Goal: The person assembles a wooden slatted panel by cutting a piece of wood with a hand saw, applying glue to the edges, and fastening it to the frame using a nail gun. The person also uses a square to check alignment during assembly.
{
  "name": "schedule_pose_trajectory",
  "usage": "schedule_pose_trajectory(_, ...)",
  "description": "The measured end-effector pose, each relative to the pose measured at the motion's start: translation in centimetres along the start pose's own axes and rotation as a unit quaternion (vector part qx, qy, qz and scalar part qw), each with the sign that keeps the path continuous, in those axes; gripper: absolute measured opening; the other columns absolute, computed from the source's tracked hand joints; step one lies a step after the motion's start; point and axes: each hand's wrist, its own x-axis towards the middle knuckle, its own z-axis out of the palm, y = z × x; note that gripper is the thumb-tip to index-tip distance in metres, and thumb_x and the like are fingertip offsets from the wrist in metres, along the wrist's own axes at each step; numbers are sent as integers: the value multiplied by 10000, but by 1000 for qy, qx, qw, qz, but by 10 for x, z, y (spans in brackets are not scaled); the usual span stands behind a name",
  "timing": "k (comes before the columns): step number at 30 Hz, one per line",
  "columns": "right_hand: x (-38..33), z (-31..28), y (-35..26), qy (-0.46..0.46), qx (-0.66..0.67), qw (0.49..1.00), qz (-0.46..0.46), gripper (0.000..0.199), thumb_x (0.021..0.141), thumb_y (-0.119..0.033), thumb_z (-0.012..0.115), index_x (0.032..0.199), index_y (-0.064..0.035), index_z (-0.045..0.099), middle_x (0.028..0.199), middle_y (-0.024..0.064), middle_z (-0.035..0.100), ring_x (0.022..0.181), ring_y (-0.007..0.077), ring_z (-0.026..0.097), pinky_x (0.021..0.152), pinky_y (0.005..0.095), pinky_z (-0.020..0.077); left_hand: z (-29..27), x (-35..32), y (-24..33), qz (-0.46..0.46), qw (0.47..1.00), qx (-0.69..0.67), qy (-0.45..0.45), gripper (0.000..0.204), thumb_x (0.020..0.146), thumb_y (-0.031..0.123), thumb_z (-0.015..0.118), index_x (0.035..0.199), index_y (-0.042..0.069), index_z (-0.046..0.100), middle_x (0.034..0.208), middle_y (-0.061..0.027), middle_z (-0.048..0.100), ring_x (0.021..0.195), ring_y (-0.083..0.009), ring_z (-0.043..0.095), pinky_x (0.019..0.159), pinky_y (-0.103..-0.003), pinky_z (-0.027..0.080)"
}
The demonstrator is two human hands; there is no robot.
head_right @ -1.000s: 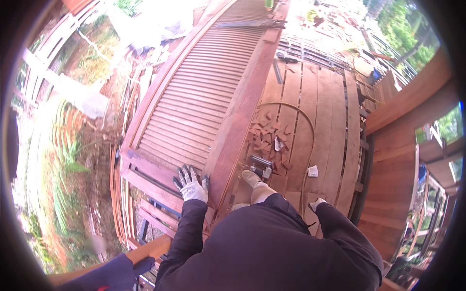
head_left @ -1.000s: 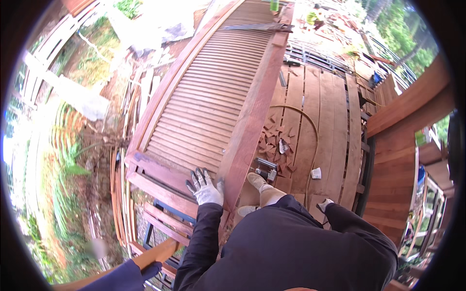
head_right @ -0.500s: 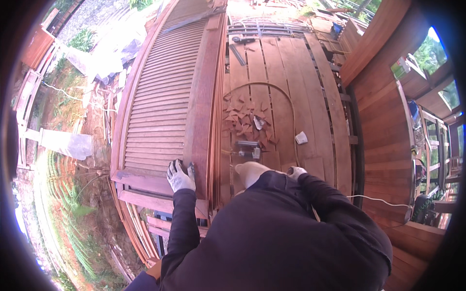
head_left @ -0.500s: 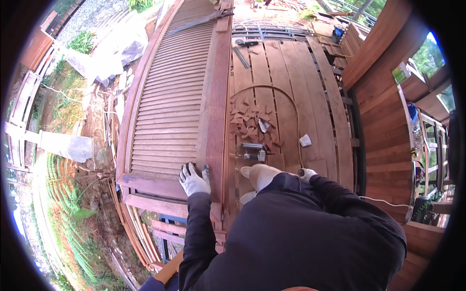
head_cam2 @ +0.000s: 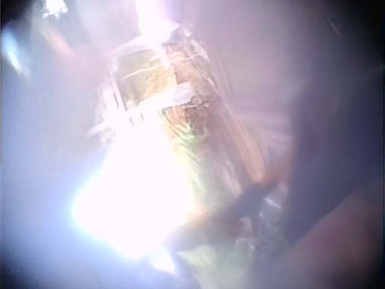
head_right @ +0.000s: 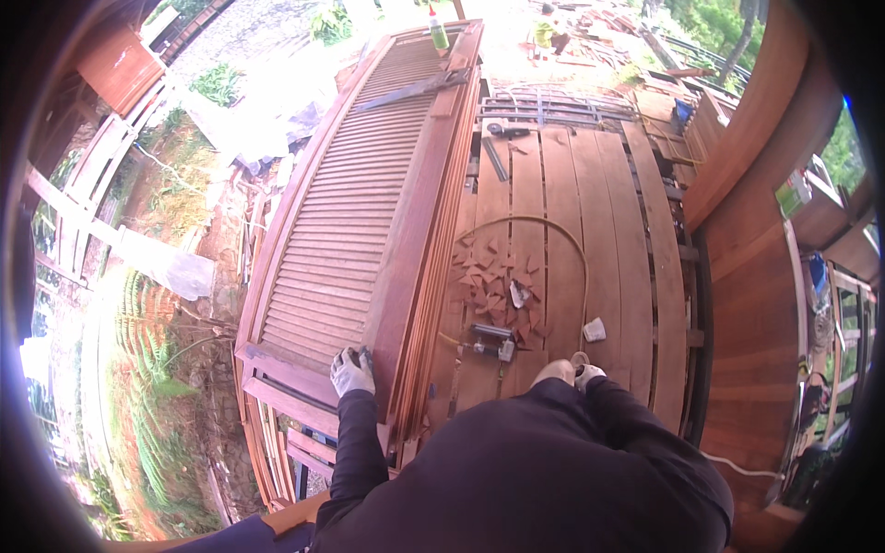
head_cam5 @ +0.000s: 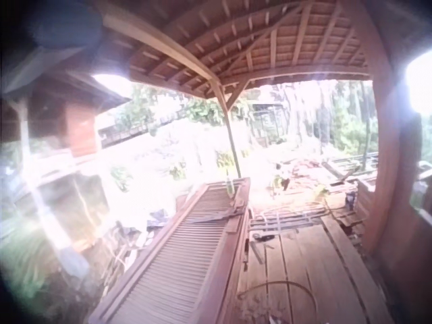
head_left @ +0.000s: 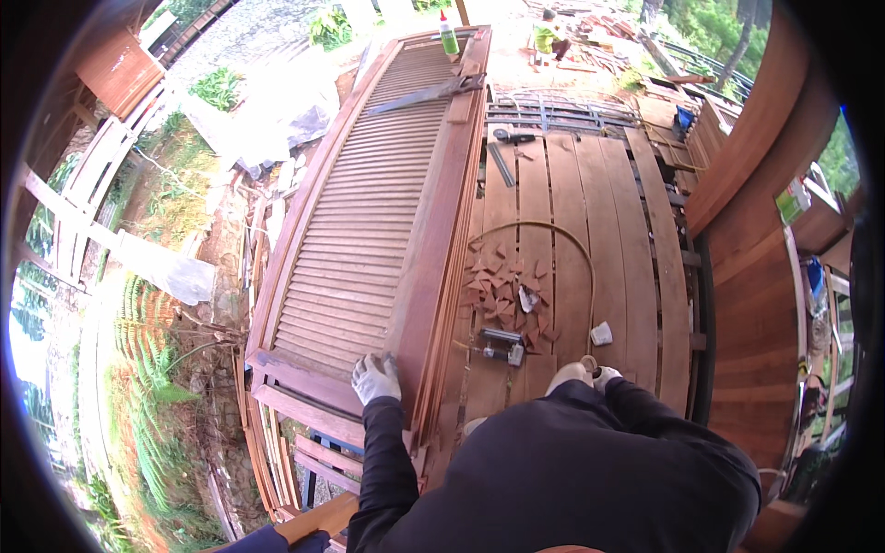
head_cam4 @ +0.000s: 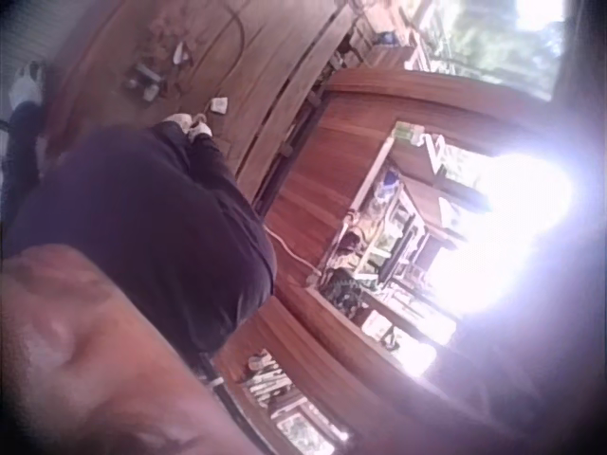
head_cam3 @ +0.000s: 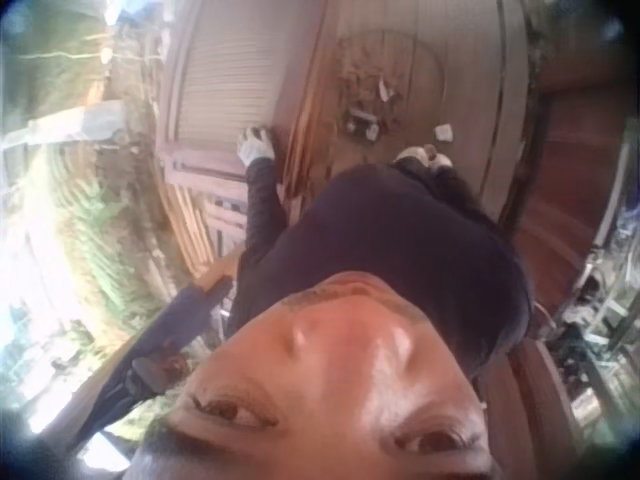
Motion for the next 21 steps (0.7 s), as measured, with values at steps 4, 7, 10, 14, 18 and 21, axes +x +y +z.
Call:
schedule_pose_trajectory(4,23,-39,52,12,100,993,-57,410,865,-418,705,998,-32,740,1040,181,749,1024,348,706,912,406,549,0,-3,19,-109,993,-23,-27,646,961,527,563,1369,26,564,1415,-222,550,1352,-384,475,1135,-510,356)
schedule_pose_trajectory(7,57,-52,131,59,132,988,-56,438,900,-399,685,1079,0,707,1048,179,749,1019,353,707,914,423,546,10,-19,93,-138,990,7,-19,772,951,544,572,1505,26,430,1554,-246,406,1464,-380,353,1202,-530,260)
schedule_pose_trajectory(10,41,-88,188,-34,152,986,61,479,900,-409,684,1143,3,688,1076,185,745,1087,350,692,953,416,532,29,-44,161,-88,995,54,11,868,941,537,586,1579,19,306,1659,-230,235,1552,-355,188,1249,-539,141)
schedule_pose_trajectory(14,71,-124,298,-146,-158,976,18,506,880,-419,693,1150,9,689,1135,229,725,1136,384,674,948,402,540,60,-65,249,22,996,-77,29,788,901,431,678,1510,9,412,1594,-243,346,1494,-385,300,1211,-524,252)
schedule_pose_trajectory(18,103,-163,342,23,-27,994,102,474,876,-363,708,1145,27,684,1101,251,724,1095,378,691,935,404,545,140,-67,283,47,971,-146,-182,539,897,340,684,1338,41,601,1370,-248,592,1243,-400,590,1055,-443,470)
schedule_pose_trajectory(21,135,-223,265,24,239,952,188,444,870,-313,735,1144,32,682,1060,217,741,1000,329,719,899,389,557,227,-65,220,11,893,-39,-449,582,933,598,525,1330,185,627,1389,-205,599,1269,-406,570,1057,-476,461)
